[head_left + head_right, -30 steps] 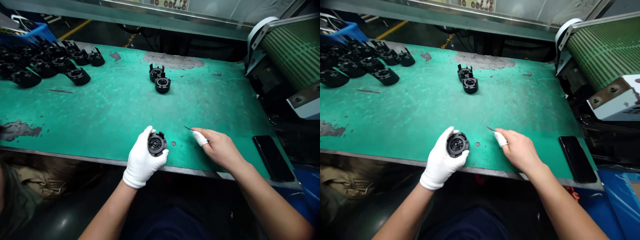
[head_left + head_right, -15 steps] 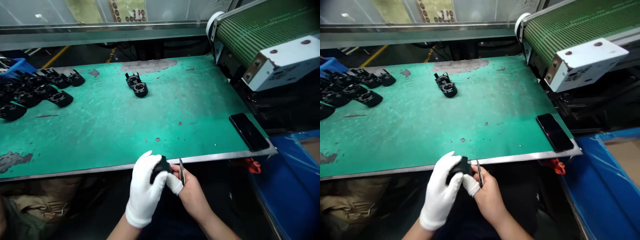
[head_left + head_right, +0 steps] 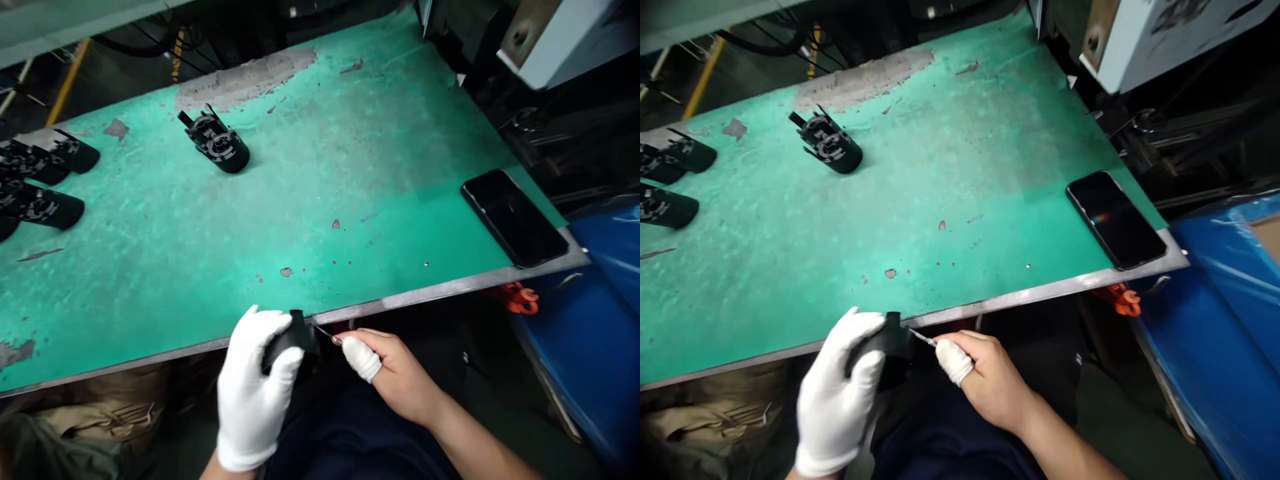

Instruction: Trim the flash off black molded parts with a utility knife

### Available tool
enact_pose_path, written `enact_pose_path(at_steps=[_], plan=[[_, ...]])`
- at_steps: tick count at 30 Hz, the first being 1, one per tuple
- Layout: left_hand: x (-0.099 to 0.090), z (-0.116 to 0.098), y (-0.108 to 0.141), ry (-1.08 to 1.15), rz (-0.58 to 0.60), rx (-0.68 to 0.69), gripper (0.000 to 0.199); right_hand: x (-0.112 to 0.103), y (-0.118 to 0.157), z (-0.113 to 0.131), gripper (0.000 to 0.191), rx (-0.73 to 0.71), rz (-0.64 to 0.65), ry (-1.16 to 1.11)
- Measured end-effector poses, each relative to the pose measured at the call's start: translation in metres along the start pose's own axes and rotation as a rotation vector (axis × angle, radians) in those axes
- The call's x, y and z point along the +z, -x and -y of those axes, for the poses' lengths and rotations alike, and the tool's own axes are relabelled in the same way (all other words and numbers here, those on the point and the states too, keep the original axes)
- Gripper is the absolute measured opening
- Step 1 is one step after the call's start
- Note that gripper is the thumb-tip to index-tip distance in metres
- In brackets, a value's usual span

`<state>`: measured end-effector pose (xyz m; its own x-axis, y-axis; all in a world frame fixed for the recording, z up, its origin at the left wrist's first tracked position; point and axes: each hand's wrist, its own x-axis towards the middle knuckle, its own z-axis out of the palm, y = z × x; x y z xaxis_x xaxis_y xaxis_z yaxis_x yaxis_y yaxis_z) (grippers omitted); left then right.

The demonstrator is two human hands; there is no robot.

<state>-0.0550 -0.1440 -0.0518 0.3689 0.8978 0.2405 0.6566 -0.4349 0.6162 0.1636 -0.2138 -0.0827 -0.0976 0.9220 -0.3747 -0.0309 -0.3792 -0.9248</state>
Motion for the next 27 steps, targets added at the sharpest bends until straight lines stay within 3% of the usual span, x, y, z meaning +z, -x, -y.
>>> enact_pose_path(at_steps=[3, 7, 13, 20, 27], plan=[[-0.016, 0.005, -0.013, 0.000, 0.098, -0.099, 0.024, 0.008, -0.009, 0.004, 0.032, -0.011, 0.067, -0.032], [-0.015, 0.016, -0.016, 0.007, 0.167, -0.150, 0.023, 0.024, -0.013, 0.001, 0.038, 0.094, 0.064, -0.066], [-0.007, 0.017, -0.009, 0.009, 0.126, -0.142, 0.027, 0.039, -0.022, -0.011, 0.040, 0.123, 0.096, -0.122], [-0.004, 0.014, -0.011, 0.006, 0.045, -0.163, 0.026, 0.034, -0.034, -0.006, 0.038, 0.089, 0.113, -0.216], [-0.004, 0.015, -0.010, 0.034, 0.054, -0.171, 0.027, 0.037, -0.036, -0.005, 0.037, 0.116, 0.080, -0.208]])
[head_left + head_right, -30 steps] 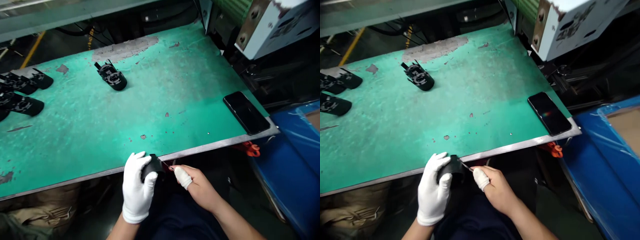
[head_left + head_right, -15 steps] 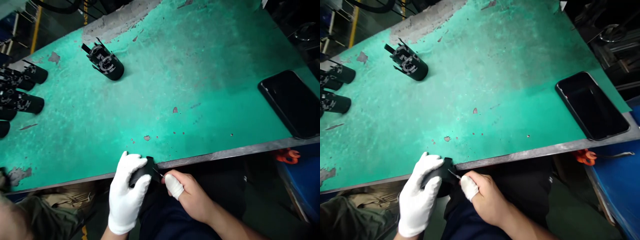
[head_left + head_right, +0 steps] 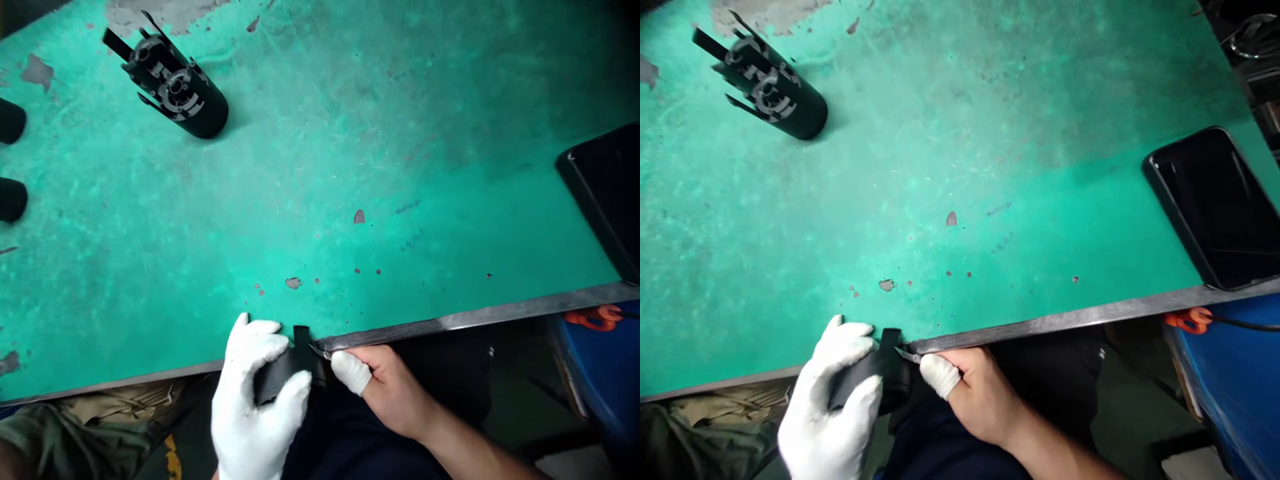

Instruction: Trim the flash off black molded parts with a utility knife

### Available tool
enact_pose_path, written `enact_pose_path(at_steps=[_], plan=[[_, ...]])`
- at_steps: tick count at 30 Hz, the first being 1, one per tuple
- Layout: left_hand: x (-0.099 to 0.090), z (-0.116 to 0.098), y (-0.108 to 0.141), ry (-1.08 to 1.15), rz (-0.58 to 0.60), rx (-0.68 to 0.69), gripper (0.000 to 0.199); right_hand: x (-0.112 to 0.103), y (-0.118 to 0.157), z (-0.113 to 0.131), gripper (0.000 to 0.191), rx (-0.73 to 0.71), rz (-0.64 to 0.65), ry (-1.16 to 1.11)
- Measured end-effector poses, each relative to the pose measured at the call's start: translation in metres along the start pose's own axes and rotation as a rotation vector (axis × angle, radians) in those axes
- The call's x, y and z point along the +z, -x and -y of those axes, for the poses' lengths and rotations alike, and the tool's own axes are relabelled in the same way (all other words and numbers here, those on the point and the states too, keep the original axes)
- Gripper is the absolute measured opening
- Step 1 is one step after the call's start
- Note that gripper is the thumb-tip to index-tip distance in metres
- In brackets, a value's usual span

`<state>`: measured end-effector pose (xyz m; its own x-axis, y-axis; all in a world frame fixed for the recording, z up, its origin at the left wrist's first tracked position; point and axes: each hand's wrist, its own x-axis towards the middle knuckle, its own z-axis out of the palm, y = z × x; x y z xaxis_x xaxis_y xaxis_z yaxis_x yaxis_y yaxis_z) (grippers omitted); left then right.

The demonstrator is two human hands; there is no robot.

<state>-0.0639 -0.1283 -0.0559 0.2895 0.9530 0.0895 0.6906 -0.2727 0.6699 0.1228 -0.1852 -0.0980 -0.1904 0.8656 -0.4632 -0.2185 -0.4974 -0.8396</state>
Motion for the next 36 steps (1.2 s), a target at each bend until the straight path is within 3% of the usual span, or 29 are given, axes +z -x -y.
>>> enact_pose_path(at_steps=[8, 13, 17, 20, 23, 27, 29, 31, 33, 34, 36], plan=[[0.002, 0.006, -0.002, 0.017, -0.006, 0.041, 0.027, 0.009, 0.001, 0.004, 0.040, 0.023, -0.067, 0.006], [0.003, 0.007, 0.000, -0.025, -0.021, 0.068, 0.024, 0.010, 0.015, -0.004, 0.028, -0.031, -0.128, -0.027], [0.005, 0.004, -0.004, -0.047, -0.043, 0.069, 0.018, 0.023, 0.016, -0.006, 0.050, -0.142, -0.122, 0.048], [0.003, -0.004, -0.003, -0.066, -0.053, 0.078, 0.015, 0.034, 0.016, -0.004, 0.022, -0.246, -0.294, 0.177], [-0.008, -0.018, 0.012, -0.089, -0.019, 0.072, 0.026, 0.035, 0.020, -0.003, 0.019, -0.355, -0.380, 0.265], [-0.035, -0.036, 0.040, 0.083, 0.007, 0.012, 0.058, 0.026, 0.020, 0.011, 0.026, -0.472, -0.296, 0.211], [-0.046, -0.040, 0.047, 0.196, -0.004, -0.017, 0.080, 0.029, 0.016, 0.024, 0.023, -0.378, -0.159, 0.018], [-0.051, -0.039, 0.046, 0.266, 0.078, -0.026, 0.102, 0.039, 0.012, 0.034, 0.025, -0.210, 0.048, -0.226], [-0.049, -0.036, 0.042, 0.300, 0.179, -0.005, 0.104, 0.052, 0.009, 0.037, 0.030, -0.114, 0.183, -0.378], [-0.047, -0.034, 0.040, 0.291, 0.193, 0.004, 0.098, 0.057, 0.009, 0.035, 0.032, -0.111, 0.180, -0.396], [-0.040, -0.029, 0.036, 0.197, 0.090, 0.008, 0.081, 0.060, 0.010, 0.022, 0.036, -0.115, 0.079, -0.363]])
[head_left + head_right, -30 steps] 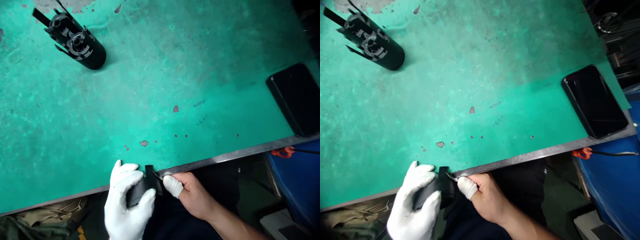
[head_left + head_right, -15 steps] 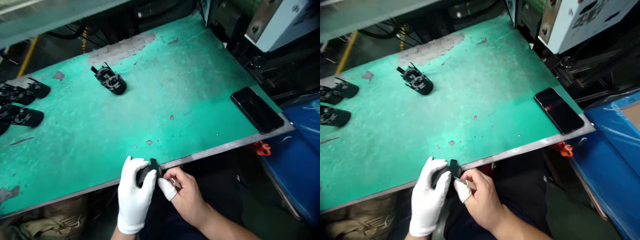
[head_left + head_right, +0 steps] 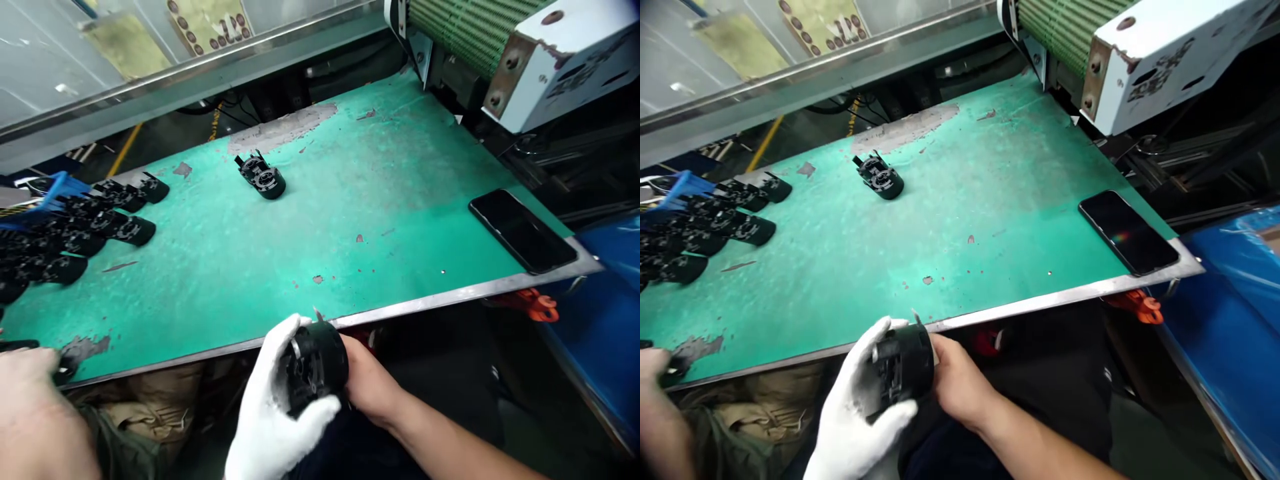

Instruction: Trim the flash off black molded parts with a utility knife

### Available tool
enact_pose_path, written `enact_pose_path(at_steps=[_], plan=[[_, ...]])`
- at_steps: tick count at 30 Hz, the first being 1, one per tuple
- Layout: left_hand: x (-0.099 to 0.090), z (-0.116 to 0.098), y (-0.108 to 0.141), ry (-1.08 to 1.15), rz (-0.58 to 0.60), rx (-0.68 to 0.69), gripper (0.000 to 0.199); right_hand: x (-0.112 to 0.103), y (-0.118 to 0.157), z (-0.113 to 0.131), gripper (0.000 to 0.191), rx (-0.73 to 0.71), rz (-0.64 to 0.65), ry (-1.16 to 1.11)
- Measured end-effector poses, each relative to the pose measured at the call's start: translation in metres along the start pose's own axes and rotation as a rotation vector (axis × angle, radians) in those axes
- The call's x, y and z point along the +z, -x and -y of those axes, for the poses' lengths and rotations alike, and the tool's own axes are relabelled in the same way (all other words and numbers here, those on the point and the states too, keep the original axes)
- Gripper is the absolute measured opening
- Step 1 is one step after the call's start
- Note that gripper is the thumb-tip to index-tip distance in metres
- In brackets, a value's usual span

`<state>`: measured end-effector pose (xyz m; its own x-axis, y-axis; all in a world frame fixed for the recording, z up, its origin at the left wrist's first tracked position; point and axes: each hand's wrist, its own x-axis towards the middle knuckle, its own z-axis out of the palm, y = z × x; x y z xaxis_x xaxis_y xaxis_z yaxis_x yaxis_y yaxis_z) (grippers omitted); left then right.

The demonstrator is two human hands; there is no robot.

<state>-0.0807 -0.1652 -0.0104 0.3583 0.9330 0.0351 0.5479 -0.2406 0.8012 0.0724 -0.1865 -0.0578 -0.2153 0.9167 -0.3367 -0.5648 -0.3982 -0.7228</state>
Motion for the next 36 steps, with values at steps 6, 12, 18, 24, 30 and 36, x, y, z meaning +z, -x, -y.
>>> enact_pose_path(at_steps=[6, 12, 18, 24, 30, 36], plan=[[0.022, 0.024, -0.009, -0.482, -0.215, 0.135, 0.070, -0.048, 0.022, -0.024, 0.057, 0.135, -0.137, 0.136], [0.035, 0.043, -0.008, -0.473, -0.241, 0.181, 0.069, -0.051, 0.013, -0.014, 0.046, 0.084, -0.050, 0.370], [0.043, 0.058, -0.011, -0.411, -0.340, 0.359, 0.077, -0.054, 0.005, -0.010, 0.047, 0.123, -0.021, 0.492], [0.045, 0.068, -0.016, -0.419, -0.339, 0.439, 0.057, -0.055, -0.002, 0.005, 0.040, 0.150, 0.016, 0.586], [0.049, 0.074, -0.015, -0.431, -0.396, 0.415, 0.044, -0.051, -0.009, 0.014, 0.036, 0.158, 0.018, 0.659], [0.047, 0.074, -0.015, -0.507, -0.338, 0.455, 0.044, -0.051, -0.008, 0.004, 0.029, 0.124, -0.042, 0.606]])
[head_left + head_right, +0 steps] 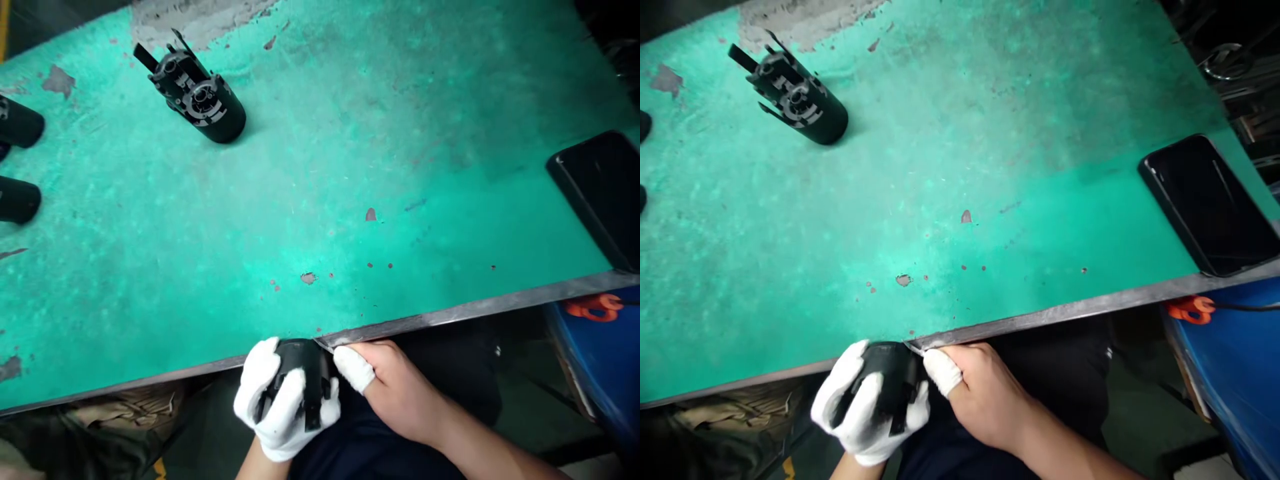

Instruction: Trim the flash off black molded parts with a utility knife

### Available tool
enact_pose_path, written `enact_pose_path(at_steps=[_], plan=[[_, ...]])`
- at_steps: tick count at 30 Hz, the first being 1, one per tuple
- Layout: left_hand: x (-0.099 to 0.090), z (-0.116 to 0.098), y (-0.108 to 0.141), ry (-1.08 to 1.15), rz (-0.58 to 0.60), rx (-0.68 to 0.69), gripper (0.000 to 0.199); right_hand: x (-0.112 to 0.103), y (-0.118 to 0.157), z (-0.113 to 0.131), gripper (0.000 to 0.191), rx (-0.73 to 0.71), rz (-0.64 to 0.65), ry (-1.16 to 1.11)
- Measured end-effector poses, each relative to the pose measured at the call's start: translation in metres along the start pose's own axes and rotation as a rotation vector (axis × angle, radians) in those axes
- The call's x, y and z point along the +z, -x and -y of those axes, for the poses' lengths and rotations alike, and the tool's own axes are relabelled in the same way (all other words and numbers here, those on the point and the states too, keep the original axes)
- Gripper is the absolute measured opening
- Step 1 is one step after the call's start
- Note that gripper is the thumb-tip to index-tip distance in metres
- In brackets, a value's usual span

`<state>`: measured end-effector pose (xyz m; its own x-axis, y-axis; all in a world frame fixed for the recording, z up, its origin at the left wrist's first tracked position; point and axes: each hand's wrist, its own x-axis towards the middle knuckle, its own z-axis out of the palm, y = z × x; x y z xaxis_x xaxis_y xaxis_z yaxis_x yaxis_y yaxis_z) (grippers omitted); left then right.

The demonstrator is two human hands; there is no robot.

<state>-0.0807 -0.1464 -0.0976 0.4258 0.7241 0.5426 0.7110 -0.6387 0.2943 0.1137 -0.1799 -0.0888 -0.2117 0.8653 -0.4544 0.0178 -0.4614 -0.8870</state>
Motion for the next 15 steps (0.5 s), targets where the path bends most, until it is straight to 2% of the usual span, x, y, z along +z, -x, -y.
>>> enact_pose_path(at_steps=[4, 7, 15], plan=[[-0.0015, 0.0021, -0.0009, 0.023, -0.017, 0.017, 0.052, -0.0051, 0.0003, -0.0090, 0.036, -0.010, 0.062, -0.083], [-0.0020, 0.0039, -0.0001, 0.019, -0.017, 0.031, 0.057, -0.0094, -0.0009, -0.0103, 0.039, -0.025, 0.085, -0.051], [0.0024, 0.0043, 0.0058, -0.019, -0.082, 0.039, 0.055, -0.0033, -0.0010, -0.0065, 0.042, 0.045, 0.011, 0.102]])
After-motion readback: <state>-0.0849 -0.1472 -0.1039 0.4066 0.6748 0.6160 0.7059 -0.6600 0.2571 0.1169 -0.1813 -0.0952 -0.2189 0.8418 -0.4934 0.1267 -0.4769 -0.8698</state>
